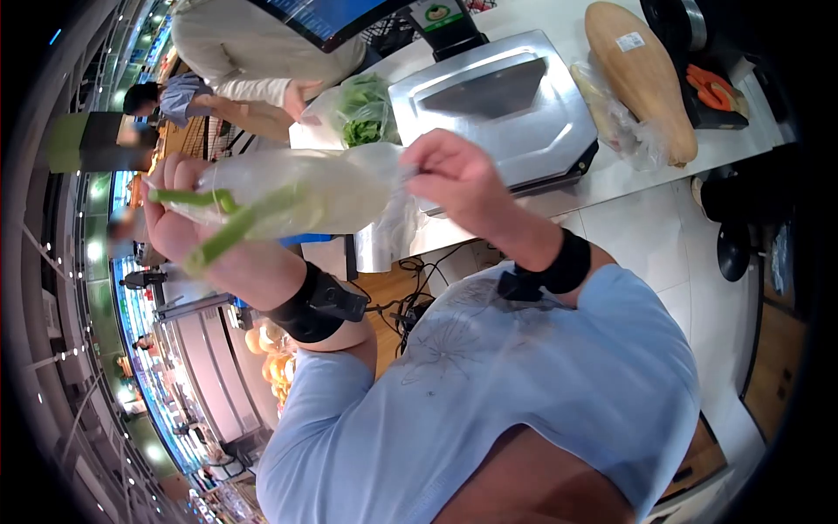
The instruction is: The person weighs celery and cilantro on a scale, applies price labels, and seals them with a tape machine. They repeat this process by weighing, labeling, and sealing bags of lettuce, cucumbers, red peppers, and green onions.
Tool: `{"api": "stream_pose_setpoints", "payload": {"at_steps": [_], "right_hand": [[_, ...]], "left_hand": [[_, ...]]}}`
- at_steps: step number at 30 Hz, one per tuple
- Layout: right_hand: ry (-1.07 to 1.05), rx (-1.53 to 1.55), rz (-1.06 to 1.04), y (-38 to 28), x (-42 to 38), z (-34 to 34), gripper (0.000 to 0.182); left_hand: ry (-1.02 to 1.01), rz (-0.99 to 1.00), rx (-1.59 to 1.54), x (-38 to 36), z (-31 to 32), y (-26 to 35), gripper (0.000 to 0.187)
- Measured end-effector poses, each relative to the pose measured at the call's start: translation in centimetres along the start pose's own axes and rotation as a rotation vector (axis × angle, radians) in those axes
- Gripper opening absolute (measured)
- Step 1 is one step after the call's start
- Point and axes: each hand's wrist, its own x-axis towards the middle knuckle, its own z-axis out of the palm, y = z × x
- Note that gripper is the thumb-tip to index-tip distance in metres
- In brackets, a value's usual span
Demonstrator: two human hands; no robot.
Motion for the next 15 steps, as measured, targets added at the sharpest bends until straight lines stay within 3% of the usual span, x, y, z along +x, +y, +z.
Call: {"api": "stream_pose_setpoints", "payload": {"at_steps": [2, 4, 6, 7, 8, 10, 11, 12, 14, 15], "right_hand": [[-0.012, 0.05, -0.004, 1.9, 1.2, 1.7, 0.024], [-0.049, -0.046, 0.054, 2.4, 1.7, 2.8, 0.028], [0.008, -0.146, -0.198, 3.6, 2.3, 4.0, 0.027], [-0.02, -0.26, -0.252, 4.5, 2.7, 3.9, 0.033], [-0.037, -0.257, -0.241, 5.1, 3.2, 4.2, 0.033], [-0.011, -0.36, -0.438, 5.9, 4.2, 5.3, 0.039], [-0.014, -0.328, -0.403, 6.0, 4.5, 5.9, 0.043], [-0.027, -0.328, -0.403, 6.2, 4.7, 6.4, 0.043], [-0.074, -0.26, -0.425, 6.4, 5.2, 7.3, 0.046], [-0.113, -0.241, -0.427, 6.5, 5.4, 7.6, 0.046]], "left_hand": [[0.15, 0.557, 1.077, -4.1, 7.8, -0.3, 0.008], [0.128, 0.595, 1.154, -4.4, 7.9, 0.4, 0.013], [0.038, 0.637, 1.298, -4.7, 7.5, 1.1, 0.024], [0.134, 0.566, 1.11, -4.3, 7.4, 1.2, 0.028], [0.155, 0.567, 1.118, -3.6, 6.9, 1.5, 0.028], [0.269, 0.242, 0.272, -1.0, 4.8, 3.1, 0.026], [0.3, 0.081, -0.156, -0.3, 4.0, 3.9, 0.025], [0.305, 0.093, -0.159, -0.1, 3.1, 4.5, 0.025], [-0.144, -0.031, -0.507, 0.0, 1.5, 5.1, 0.022], [-0.206, -0.172, -0.783, -0.7, 2.7, 5.8, 0.019]]}}
